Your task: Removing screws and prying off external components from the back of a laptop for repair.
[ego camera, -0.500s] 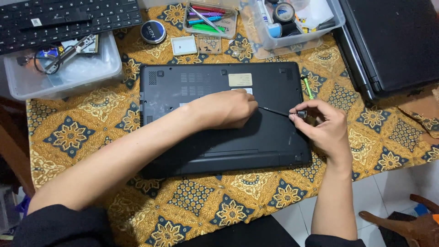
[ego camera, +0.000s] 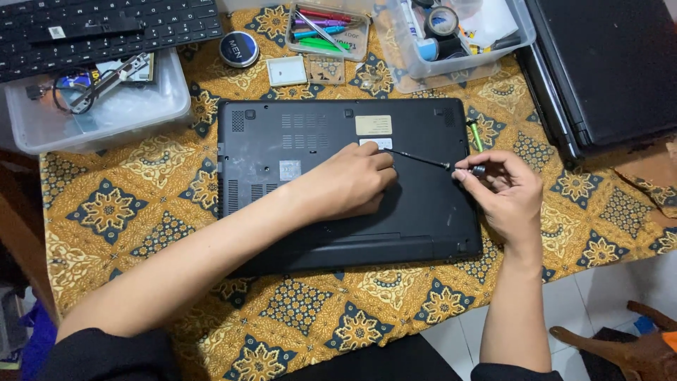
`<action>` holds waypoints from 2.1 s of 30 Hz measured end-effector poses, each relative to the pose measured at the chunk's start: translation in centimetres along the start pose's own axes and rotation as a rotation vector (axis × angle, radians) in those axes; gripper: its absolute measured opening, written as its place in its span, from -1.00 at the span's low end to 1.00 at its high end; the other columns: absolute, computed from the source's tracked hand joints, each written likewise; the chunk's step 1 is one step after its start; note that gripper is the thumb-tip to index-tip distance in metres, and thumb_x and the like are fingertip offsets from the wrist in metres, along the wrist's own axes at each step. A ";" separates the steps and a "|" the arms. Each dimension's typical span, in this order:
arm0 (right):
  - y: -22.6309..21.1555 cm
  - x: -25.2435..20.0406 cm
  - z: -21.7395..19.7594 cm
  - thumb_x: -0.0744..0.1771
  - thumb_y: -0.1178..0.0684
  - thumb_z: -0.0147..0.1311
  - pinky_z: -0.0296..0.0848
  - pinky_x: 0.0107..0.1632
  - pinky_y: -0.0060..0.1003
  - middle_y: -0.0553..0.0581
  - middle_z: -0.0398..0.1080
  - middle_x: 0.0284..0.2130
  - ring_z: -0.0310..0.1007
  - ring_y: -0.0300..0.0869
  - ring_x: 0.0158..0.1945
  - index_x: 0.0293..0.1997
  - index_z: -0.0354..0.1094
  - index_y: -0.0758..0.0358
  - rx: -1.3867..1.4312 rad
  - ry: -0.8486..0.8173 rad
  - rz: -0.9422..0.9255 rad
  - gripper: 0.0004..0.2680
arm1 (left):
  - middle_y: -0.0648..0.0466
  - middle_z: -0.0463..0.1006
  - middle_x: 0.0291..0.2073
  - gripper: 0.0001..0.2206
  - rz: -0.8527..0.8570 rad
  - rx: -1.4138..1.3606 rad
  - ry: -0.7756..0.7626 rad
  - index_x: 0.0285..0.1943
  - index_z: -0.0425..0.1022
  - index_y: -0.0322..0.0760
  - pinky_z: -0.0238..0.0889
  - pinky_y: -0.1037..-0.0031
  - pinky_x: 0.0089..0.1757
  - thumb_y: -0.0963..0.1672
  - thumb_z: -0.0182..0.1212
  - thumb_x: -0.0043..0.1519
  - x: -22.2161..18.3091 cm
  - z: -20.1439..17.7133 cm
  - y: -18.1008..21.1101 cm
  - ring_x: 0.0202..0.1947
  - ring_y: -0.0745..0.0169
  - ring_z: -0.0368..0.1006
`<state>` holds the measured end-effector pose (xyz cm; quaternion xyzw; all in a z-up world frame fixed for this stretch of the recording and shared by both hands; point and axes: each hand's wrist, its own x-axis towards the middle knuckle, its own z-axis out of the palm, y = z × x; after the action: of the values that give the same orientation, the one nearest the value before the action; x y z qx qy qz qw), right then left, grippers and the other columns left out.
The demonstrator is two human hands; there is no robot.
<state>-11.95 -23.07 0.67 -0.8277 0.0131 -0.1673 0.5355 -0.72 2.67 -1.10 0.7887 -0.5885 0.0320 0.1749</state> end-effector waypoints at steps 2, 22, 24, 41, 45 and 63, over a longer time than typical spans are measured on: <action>-0.5 0.1 0.2 0.31 0.37 0.27 0.60 -0.13 -0.30 0.38 0.52 -0.18 0.56 -0.13 -0.13 -0.03 0.37 0.53 -0.008 -0.009 -0.015 -0.81 | -0.07 0.62 -0.21 -0.78 -0.015 0.016 0.027 -0.14 0.62 -0.27 0.38 0.35 -0.28 -0.10 0.23 0.11 -0.1 0.3 0.3 -0.21 0.01 0.50; -6.4 10.1 8.0 0.30 0.29 0.37 0.58 -0.11 -0.12 0.27 0.56 -0.25 0.62 0.07 -0.14 -0.09 0.48 0.37 -0.236 -0.280 -0.477 -0.84 | -0.09 0.50 -0.29 -0.83 0.044 0.139 0.203 -0.10 0.55 -0.34 0.26 0.36 -0.34 -0.17 0.11 0.23 -2.4 2.3 2.0 -0.27 -0.01 0.37; -6.3 13.2 11.9 0.29 0.30 0.33 0.54 -0.20 -0.05 0.29 0.52 -0.33 0.57 0.11 -0.26 -0.08 0.46 0.33 -0.261 -0.430 -0.530 -0.83 | -0.08 0.48 -0.28 -0.83 0.042 0.131 0.263 -0.12 0.52 -0.35 0.23 0.33 -0.33 -0.15 0.06 0.24 -2.4 2.5 2.0 -0.26 -0.01 0.36; -3.9 18.4 16.7 0.36 0.23 0.26 0.57 -0.04 -0.25 0.23 0.54 -0.15 0.55 -0.06 -0.11 -0.04 0.47 0.38 -0.276 -0.517 -0.687 -0.88 | 0.04 0.37 -0.30 -0.87 0.037 0.114 0.244 -0.28 0.39 -0.22 0.23 0.24 -0.28 -0.13 0.26 0.14 -0.8 2.6 1.3 -0.30 0.03 0.26; -3.8 14.6 10.6 0.34 0.18 0.33 0.54 -0.08 -0.10 0.16 0.56 -0.21 0.58 0.04 -0.13 -0.04 0.51 0.21 -0.285 -0.400 -0.593 -0.87 | -0.08 0.50 -0.13 -0.73 0.008 0.126 0.217 -0.01 0.51 -0.34 0.25 0.34 -0.31 -0.13 0.18 0.14 -0.3 4.3 1.0 -0.24 -0.02 0.39; 0.6 3.5 0.5 0.33 0.11 0.31 0.45 0.05 0.02 0.21 0.51 -0.16 0.47 0.15 -0.01 0.01 0.53 0.23 -0.587 -0.133 -0.445 -0.82 | -0.13 0.52 -0.10 -0.71 -0.079 -0.157 0.263 0.04 0.54 -0.36 0.32 0.23 -0.12 -0.08 0.24 0.24 -4.2 -0.9 1.0 -0.08 -0.13 0.41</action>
<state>-8.45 -23.60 0.84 -0.9375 -0.1547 -0.2147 0.2258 -2.84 6.59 -1.12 0.7843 -0.5297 0.0819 0.3124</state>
